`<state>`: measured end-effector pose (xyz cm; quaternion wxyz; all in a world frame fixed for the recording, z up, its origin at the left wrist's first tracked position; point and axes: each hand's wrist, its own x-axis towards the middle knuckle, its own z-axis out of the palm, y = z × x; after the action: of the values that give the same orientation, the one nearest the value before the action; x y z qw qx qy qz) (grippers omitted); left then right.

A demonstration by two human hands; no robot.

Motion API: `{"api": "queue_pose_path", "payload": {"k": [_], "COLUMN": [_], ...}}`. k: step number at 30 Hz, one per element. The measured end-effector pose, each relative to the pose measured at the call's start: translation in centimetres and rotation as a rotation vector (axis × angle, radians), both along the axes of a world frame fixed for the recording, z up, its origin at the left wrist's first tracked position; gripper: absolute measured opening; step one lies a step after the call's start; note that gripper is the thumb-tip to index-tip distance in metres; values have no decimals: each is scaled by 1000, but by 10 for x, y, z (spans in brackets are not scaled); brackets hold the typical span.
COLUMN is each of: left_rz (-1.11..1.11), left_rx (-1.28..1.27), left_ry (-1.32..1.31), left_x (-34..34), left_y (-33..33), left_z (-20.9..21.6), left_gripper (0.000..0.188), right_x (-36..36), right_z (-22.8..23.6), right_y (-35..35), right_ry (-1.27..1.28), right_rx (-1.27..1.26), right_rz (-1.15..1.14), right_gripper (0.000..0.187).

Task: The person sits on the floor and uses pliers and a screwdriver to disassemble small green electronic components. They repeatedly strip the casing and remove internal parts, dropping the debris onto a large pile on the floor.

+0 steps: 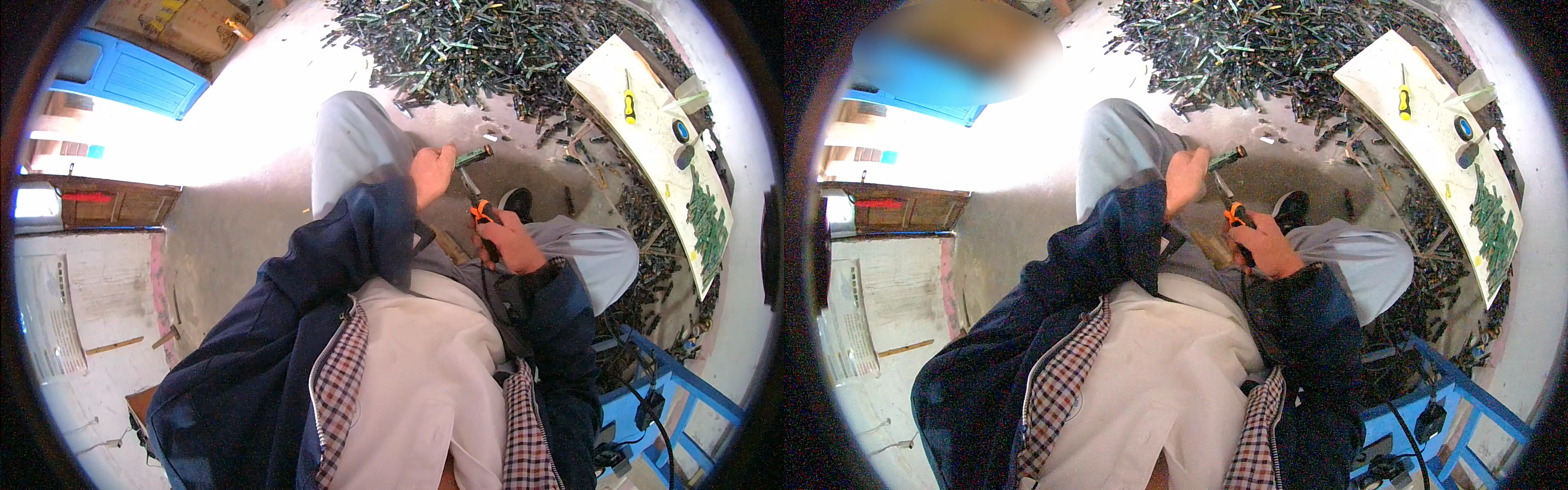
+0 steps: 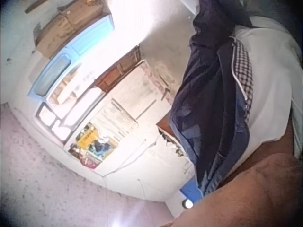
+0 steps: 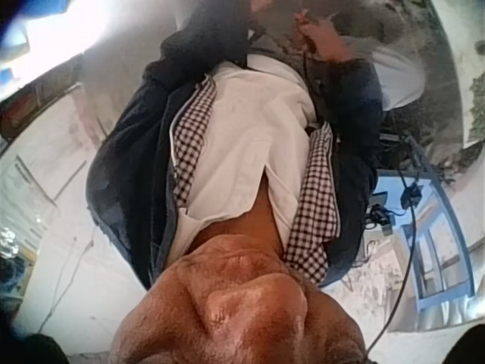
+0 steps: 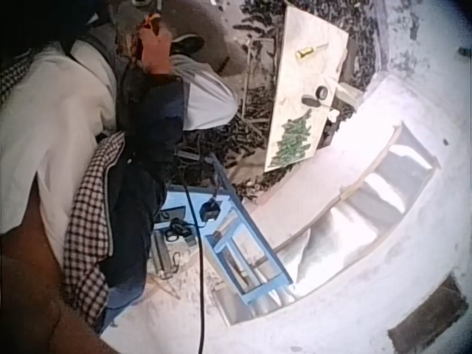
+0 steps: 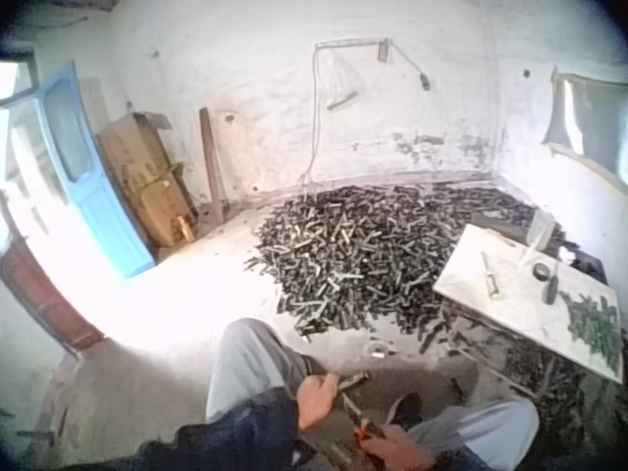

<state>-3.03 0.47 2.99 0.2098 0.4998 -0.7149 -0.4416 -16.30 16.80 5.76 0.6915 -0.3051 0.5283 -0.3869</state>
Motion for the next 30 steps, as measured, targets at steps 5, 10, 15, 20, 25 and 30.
{"api": "queue_pose_path", "payload": {"k": [5,10,15,20,25,30], "left_rz": [156,158,212,221,-61,-191], "left_rx": [301,523,763,671,569,383], "left_ry": [76,183,248,309,237,140], "left_x": [-3,1,11,11,12,7], "left_y": [5,4,5,3,4,7], "left_z": [-18,-25,-18,-6,-5,-1], "left_gripper": [52,48,41,43,42,52], "right_x": [17,16,-16,-37,-47,-45], "right_z": [-26,-14,-11,2,-11,-8], "right_y": [0,-4,-16,-13,-12,-9], "right_ry": [1107,1269,602,0,-231,-296], "right_rx": [-379,-329,-96,181,219,218], "right_rz": [-18,-9,140,66,57,25], "right_gripper": [34,34,26,23,24,22]}}
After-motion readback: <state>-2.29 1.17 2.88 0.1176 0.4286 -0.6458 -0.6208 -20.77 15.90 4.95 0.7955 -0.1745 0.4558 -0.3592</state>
